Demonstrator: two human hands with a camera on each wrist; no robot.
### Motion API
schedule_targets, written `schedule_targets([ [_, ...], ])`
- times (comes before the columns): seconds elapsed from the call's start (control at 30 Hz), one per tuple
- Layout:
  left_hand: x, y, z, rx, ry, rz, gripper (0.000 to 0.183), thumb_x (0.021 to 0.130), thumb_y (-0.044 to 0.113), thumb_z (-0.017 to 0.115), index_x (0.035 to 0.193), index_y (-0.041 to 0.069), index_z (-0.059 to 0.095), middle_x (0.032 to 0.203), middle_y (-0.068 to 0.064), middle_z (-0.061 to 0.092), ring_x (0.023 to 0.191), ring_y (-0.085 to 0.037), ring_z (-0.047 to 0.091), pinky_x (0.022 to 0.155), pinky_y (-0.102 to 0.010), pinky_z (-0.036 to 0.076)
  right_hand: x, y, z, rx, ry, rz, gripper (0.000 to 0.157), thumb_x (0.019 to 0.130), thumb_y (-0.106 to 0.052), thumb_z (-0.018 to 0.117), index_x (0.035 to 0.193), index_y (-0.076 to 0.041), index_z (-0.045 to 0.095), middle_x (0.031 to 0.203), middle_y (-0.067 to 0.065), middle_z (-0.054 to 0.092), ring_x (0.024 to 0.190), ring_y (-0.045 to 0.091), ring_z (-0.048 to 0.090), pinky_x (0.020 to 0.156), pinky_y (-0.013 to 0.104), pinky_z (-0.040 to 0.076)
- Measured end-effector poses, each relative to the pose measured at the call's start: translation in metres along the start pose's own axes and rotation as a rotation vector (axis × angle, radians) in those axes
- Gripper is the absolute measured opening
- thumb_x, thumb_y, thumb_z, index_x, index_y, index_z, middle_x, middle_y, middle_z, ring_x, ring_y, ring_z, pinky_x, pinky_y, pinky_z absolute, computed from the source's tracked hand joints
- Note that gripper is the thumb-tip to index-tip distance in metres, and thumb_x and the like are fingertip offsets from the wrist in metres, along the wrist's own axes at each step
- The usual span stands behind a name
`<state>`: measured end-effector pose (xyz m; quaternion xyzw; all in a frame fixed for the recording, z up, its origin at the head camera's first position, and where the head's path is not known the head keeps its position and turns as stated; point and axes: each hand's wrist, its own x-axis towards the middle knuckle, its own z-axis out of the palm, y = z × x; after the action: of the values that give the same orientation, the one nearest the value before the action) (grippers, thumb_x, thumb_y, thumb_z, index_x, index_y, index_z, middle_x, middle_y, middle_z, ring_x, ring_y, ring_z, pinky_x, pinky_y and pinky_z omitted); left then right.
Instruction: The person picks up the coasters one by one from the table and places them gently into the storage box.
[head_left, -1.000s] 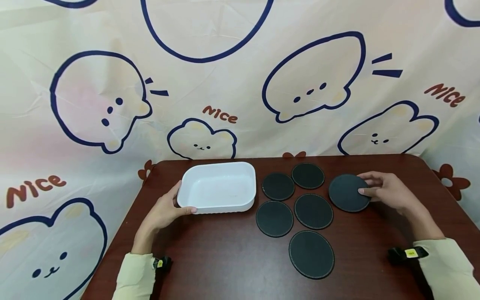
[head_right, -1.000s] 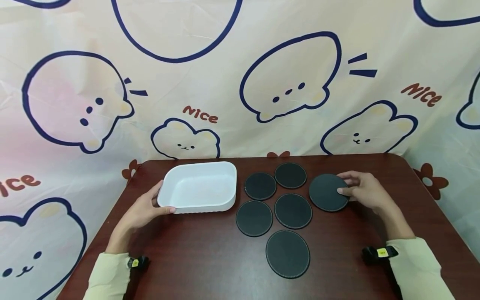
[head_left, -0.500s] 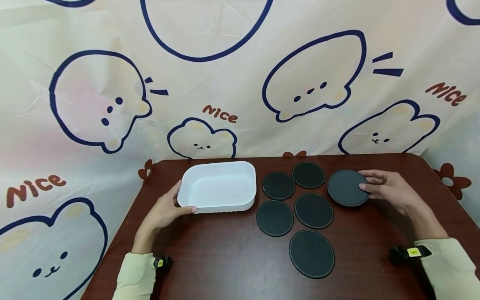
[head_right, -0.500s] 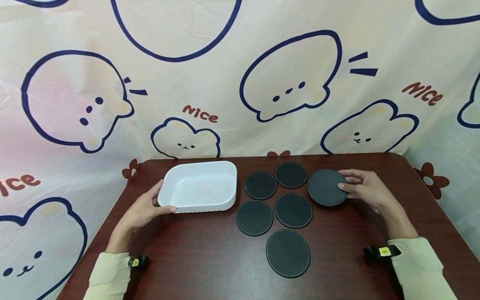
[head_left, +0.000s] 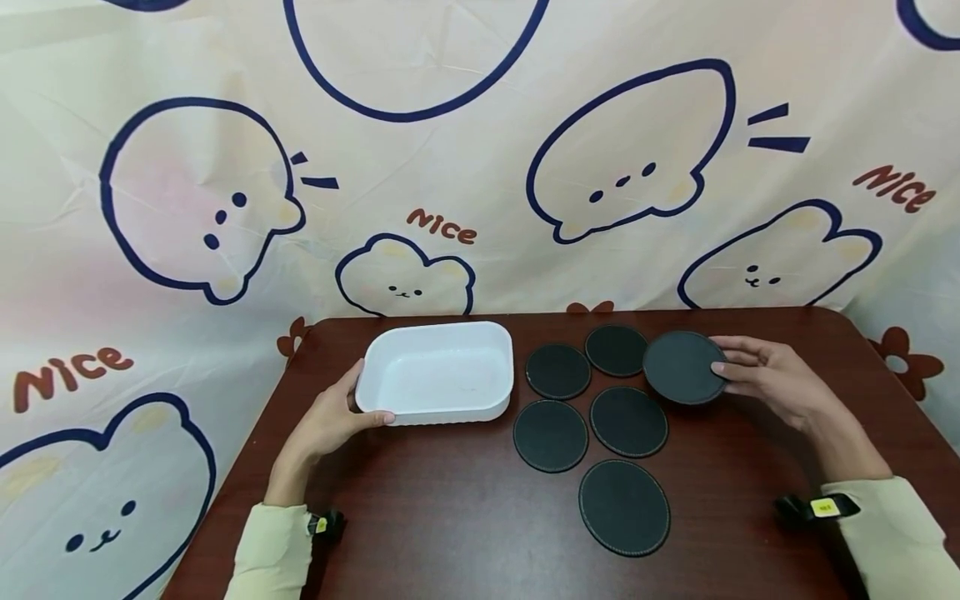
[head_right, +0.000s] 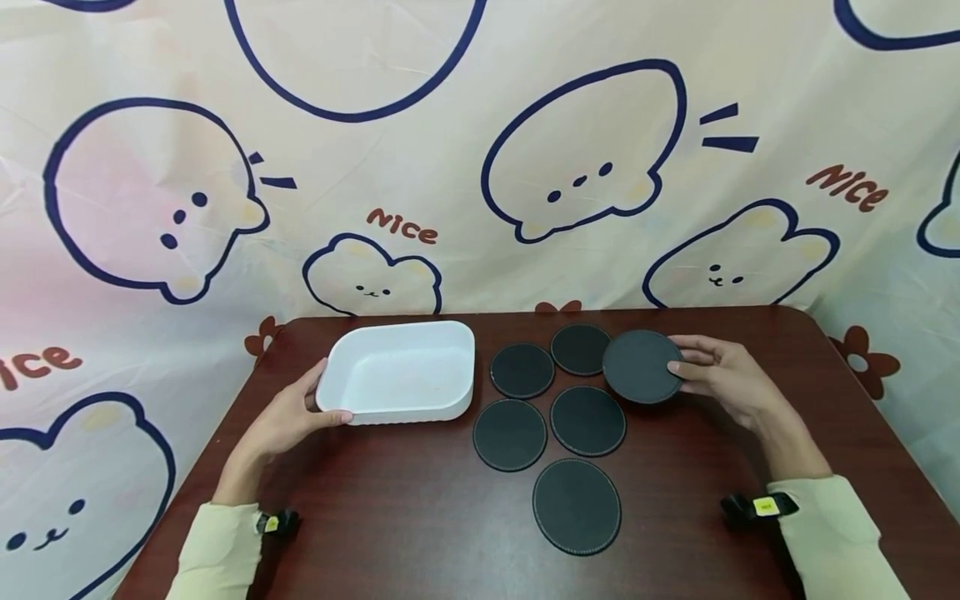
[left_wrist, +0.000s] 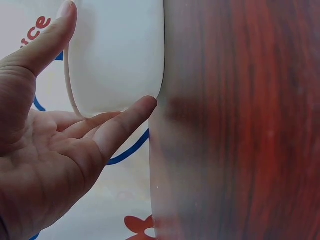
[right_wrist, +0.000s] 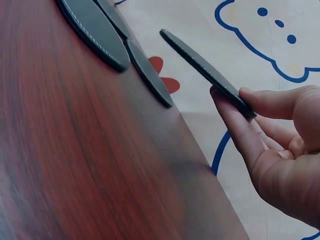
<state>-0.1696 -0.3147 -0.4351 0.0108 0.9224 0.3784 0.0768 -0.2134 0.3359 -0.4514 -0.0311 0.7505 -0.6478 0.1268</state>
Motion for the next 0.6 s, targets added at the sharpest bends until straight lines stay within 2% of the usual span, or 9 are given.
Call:
schedule_targets([
  [0.3,0.0,-0.001,0.0,0.002,0.011,0.004,0.121,0.086,0.048,0.09,0.173,0.009,0.015,0.17,-0.026,0.037,0.143,-0.045,0.056,0.118,-0.06,0.047,0.0,-0.008,0.02,0.102,-0.036,-0.011,0.039,0.106,-0.01,0.068,0.142,-0.022,0.059,0.114,-0.017,0.078,0.096,0.004,0.077,0.082,0.022,0.064],
  [0.6,-0.003,0.002,0.0,-0.008,0.017,0.005,0.122,0.085,0.049,0.09,0.173,0.01,0.016,0.169,-0.026,0.04,0.142,-0.045,0.056,0.117,-0.061,0.048,0.012,-0.018,0.049,0.175,-0.074,0.003,0.055,0.106,-0.011,0.068,0.156,-0.007,0.046,0.116,-0.014,0.079,0.097,0.006,0.078,0.084,0.022,0.064],
])
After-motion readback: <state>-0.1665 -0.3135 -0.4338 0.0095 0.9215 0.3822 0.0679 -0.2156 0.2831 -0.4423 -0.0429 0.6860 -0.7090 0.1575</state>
